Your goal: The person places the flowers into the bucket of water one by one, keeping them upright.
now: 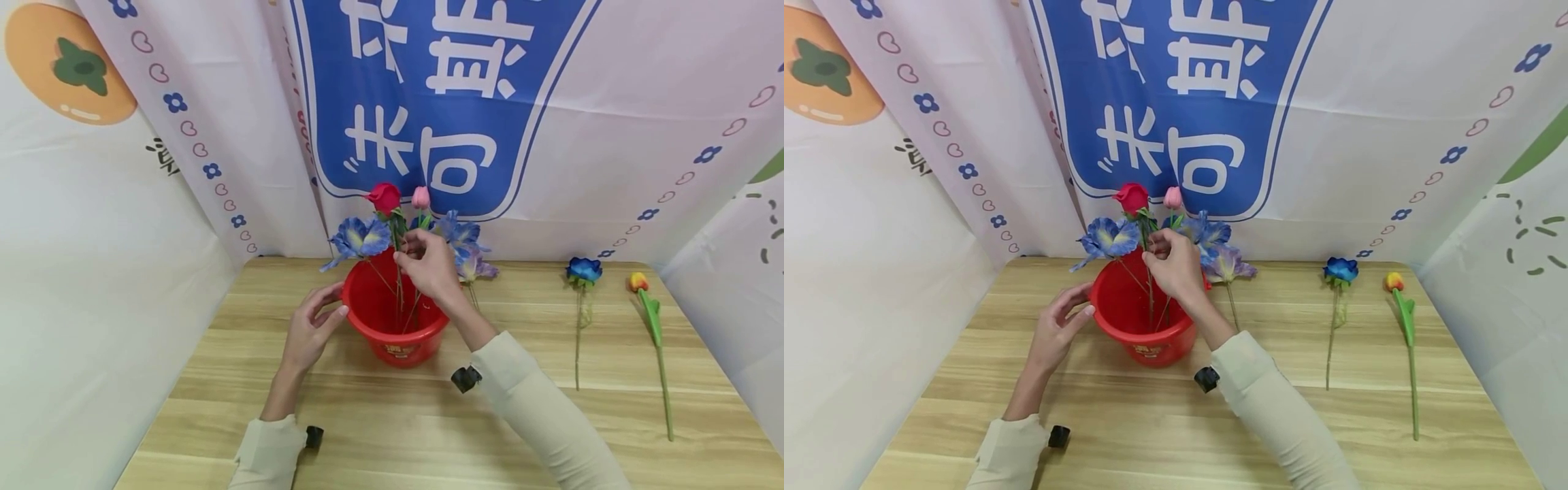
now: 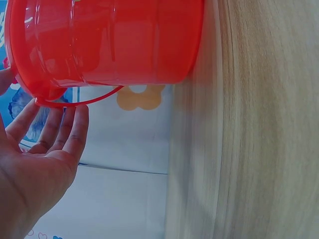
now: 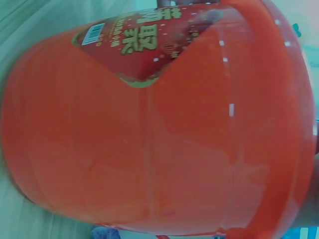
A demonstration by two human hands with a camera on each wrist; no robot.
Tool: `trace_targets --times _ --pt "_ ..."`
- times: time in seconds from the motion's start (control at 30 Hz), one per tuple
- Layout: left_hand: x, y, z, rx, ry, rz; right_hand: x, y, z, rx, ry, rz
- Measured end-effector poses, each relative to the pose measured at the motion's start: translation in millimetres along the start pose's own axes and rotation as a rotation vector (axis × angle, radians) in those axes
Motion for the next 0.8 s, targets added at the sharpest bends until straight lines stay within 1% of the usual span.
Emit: trace_targets --times 0.17,0.43,0.67,0.8 --pt "-0.4 0.1 0.0 -0.007 -0.005 -0.004 4 8 -4 0.031 0.011 0.024" --pt "0.1 0.1 -0.5 0.0 -0.003 0.004 12 15 -8 0.026 -0.008 0.105" --pt "0.1 0.3 -1.0 0.002 0.0 0.012 16 19 -8 0.045 -0.024 0.191" --pt "0.7 -1.2 -0.1 -0.01 -0.007 0.0 16 20 -6 0.049 -0.036 0.199"
Point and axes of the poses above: each hand's wrist, its own z-axis away from the middle knuckle, its own x-axis out of the palm, y = z × x, the point moved 7 cm from there along -z, towards the middle knuckle, and after that the axes turned 7 degrees about -z, right-handed, at the moved point
